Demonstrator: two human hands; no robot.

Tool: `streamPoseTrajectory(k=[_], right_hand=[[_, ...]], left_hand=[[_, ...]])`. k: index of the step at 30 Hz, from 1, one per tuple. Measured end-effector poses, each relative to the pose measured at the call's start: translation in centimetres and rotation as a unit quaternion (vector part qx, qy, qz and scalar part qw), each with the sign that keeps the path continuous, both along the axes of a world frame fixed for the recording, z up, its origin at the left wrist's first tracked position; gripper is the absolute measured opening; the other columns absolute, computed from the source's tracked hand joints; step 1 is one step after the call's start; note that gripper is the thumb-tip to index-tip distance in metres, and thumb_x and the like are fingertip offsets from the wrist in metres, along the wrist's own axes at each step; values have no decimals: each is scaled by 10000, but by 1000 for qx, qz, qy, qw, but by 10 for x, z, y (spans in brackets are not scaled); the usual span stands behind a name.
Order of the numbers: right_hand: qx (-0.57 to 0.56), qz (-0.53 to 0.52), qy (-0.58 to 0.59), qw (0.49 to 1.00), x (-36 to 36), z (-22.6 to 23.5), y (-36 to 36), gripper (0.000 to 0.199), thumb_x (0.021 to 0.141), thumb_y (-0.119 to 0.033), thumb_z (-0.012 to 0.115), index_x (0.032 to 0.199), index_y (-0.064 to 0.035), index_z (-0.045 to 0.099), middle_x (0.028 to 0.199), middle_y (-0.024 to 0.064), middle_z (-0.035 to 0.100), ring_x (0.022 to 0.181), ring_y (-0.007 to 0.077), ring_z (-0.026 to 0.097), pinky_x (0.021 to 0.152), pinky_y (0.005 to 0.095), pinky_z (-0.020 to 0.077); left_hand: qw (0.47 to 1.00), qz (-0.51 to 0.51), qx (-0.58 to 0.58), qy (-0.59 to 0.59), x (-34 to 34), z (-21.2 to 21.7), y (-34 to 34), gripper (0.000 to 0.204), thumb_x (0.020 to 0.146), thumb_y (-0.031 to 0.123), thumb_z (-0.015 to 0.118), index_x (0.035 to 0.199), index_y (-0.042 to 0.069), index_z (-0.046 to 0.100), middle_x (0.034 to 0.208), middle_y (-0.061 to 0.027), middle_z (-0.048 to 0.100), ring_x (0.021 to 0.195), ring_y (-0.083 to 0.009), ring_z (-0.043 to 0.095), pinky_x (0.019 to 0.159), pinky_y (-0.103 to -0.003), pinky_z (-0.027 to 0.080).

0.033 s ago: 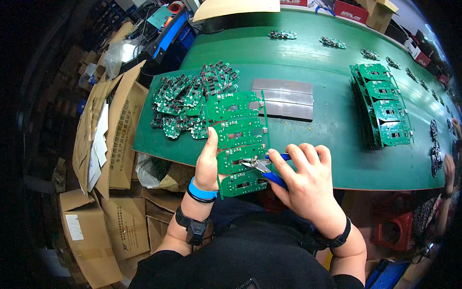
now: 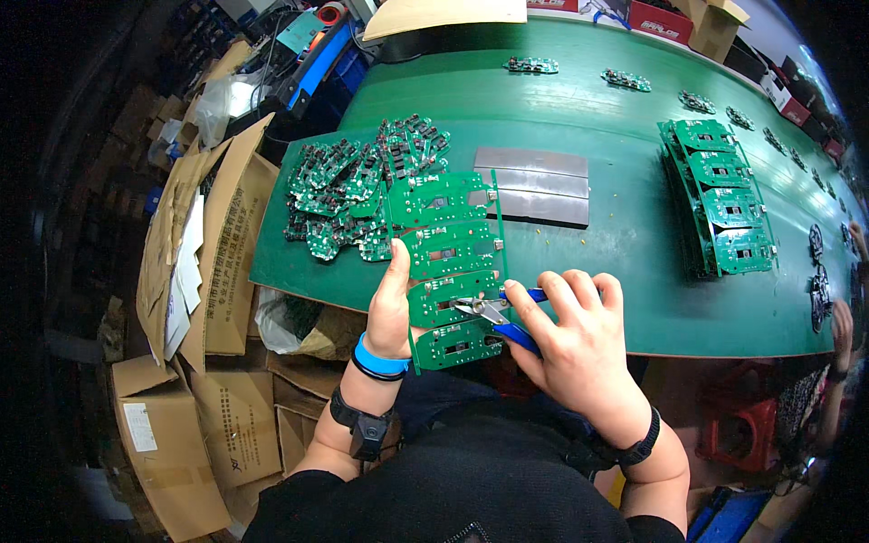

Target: Separating individual circuit boards from a multi-unit panel using pliers at an assembly line.

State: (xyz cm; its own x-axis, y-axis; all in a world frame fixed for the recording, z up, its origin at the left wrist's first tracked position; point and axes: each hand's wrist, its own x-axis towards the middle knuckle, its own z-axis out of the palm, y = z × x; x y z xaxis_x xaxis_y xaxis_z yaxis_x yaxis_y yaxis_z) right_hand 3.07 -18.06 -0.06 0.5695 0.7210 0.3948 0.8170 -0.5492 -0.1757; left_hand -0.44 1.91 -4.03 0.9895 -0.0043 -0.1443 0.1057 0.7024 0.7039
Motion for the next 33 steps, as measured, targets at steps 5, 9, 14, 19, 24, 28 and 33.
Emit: streamPoseTrajectory(k=[5,9,14,19,24,28,33], right_hand=[[5,-5,1,1000,0,-4,0,547,588,-244,720,1104,-131,578,948,73,509,874,236,487,767,396,341],[23,-1,-11,1000,0,-1,2,543,588,-239,718,1103,-134,579,938,68,510,848,231,486,742,392,341],[15,9,-11,1000,-1,-8,1,546,587,-238,717,1104,-127,580,926,64,511,823,225,486,724,383,344],[79,-2,-17,997,1,-9,-2,506,602,-235,714,1079,-112,597,895,67,516,776,231,490,696,370,353],[112,-67,12,991,11,-6,-14,434,626,-227,715,1030,-98,626,868,75,534,777,244,500,702,367,358],[114,-67,20,991,15,-18,-8,432,630,-204,717,1037,-101,617,869,72,530,783,242,499,701,362,354],[112,-88,20,990,15,-23,-6,435,628,-185,718,1039,-82,619,882,82,531,789,247,496,710,358,361]], left_hand=[[1000,5,-8,3,1,1,0,638,943,524,210,1312,26,363,1244,-184,494,1086,-302,544,892,-431,481],[1000,4,-13,3,1,-1,1,647,939,533,208,1322,31,354,1248,-183,490,1087,-305,543,893,-443,480],[1000,-2,-10,-6,0,-1,3,664,933,546,209,1336,34,338,1253,-187,485,1089,-311,542,892,-457,481],[1000,7,-5,-1,-4,1,6,673,931,551,206,1343,33,326,1256,-195,480,1093,-331,536,885,-473,484],[968,-43,-248,-19,-9,-7,20,689,925,558,204,1402,61,220,1399,-247,271,1092,-413,509,852,-493,503],[940,-77,-330,-40,-13,-22,19,687,923,562,205,1408,75,213,1389,-245,301,1119,-443,479,805,-484,526],[932,-98,-343,-58,-8,-21,10,692,922,559,230,1412,72,197,1414,-254,241,1094,-439,498,787,-482,533]])
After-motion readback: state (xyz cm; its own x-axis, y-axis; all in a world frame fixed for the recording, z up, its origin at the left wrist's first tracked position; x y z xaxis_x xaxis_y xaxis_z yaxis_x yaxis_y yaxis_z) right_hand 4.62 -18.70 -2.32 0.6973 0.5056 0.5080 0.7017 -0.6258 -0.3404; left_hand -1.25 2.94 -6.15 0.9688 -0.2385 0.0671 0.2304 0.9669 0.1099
